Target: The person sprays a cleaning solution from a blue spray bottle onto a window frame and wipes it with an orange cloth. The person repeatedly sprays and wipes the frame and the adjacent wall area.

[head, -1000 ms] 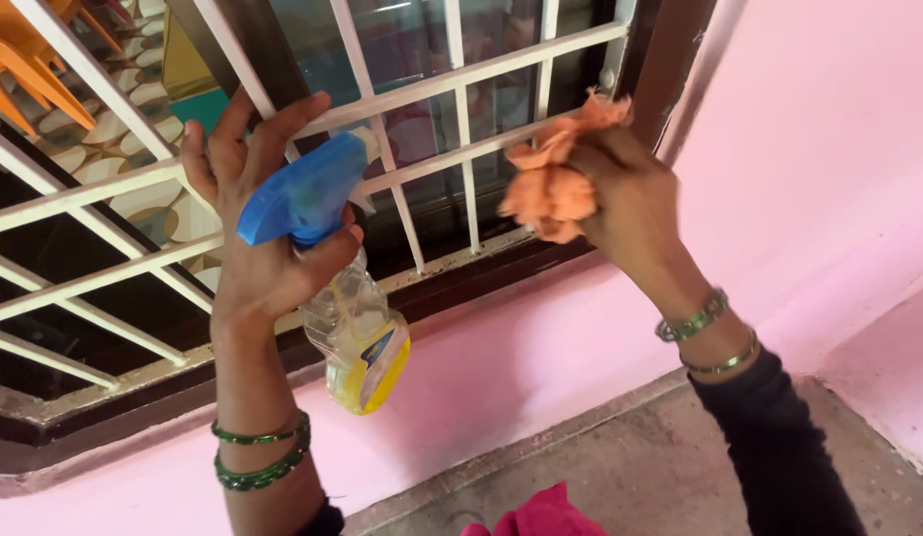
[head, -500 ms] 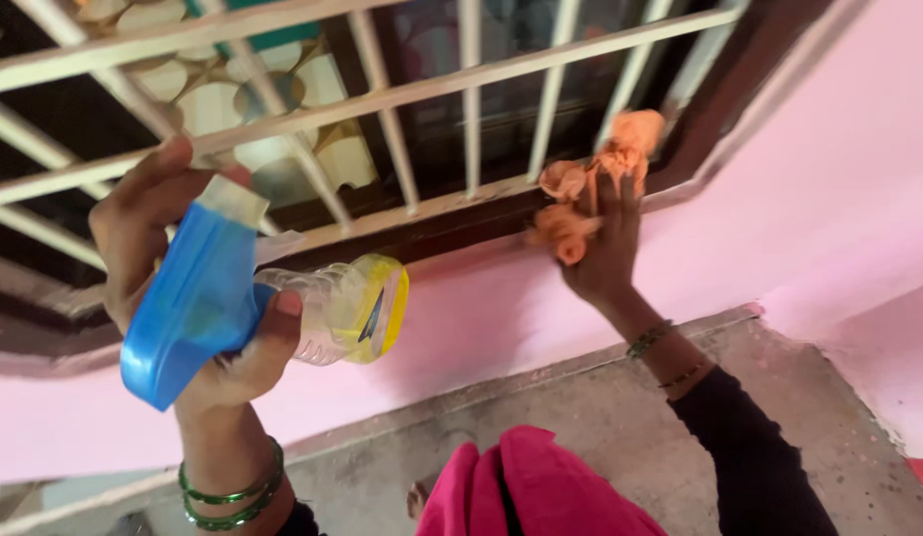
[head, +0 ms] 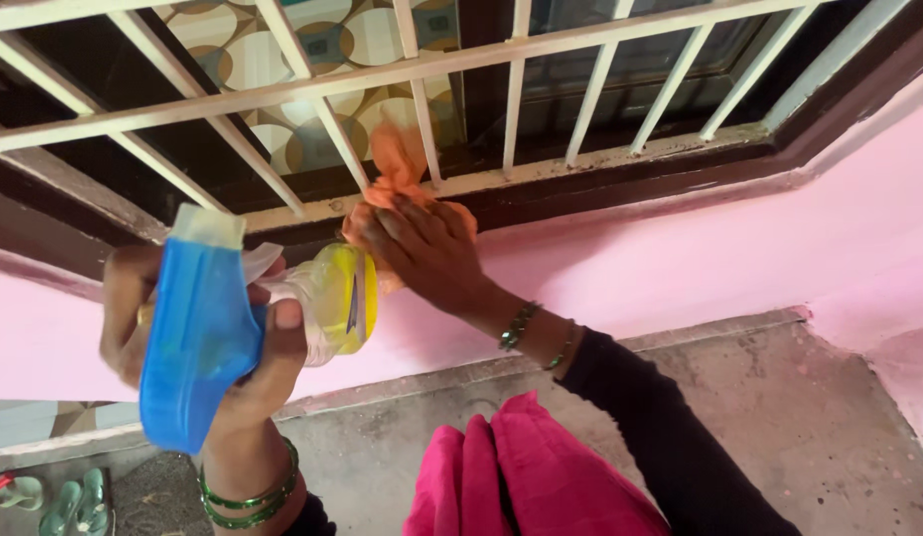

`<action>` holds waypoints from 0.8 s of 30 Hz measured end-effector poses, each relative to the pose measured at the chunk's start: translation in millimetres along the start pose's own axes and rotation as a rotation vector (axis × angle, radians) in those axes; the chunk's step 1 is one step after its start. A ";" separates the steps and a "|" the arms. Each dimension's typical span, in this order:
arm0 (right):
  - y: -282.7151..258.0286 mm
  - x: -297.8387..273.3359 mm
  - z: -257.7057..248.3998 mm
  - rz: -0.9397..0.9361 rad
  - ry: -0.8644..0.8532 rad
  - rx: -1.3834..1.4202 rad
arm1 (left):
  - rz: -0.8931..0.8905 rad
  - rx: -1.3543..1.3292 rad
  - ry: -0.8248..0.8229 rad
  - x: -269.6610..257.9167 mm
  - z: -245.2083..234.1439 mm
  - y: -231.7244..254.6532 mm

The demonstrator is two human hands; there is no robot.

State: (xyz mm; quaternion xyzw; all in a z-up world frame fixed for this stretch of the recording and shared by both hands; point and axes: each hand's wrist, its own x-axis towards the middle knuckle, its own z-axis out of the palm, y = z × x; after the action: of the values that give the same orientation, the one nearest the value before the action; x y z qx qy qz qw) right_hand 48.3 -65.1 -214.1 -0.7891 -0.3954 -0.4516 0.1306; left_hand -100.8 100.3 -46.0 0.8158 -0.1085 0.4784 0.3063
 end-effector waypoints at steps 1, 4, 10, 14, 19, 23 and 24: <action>8.5 -5.9 -1.9 -0.001 0.027 -0.001 | -0.035 -0.011 0.011 -1.7 1.2 0.8; 54.8 -42.3 -12.9 0.026 0.042 0.056 | -0.083 -0.027 0.019 -10.1 9.8 3.7; 197.8 -147.3 -64.9 0.138 0.064 0.031 | -0.020 0.088 0.001 -27.5 24.1 4.9; 277.3 -186.0 -123.8 0.185 -0.011 -0.118 | -0.002 0.204 -0.022 -33.9 24.9 9.5; 287.5 -197.7 -156.8 0.273 -0.051 -0.277 | -0.267 -0.171 -0.079 -44.5 37.1 26.8; 247.1 -195.8 -131.3 0.360 0.044 -0.101 | -0.273 -0.489 -0.120 -49.9 34.9 30.9; 238.9 -195.6 -125.0 0.353 0.029 -0.083 | -0.316 -0.465 -0.119 -56.7 29.9 34.8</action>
State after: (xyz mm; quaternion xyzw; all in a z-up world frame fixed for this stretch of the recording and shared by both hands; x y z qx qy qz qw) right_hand 94.7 -390.6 -267.9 -0.8443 -0.2300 -0.4489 0.1808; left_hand -125.2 48.3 -90.9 0.7572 -0.1047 0.3383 0.5489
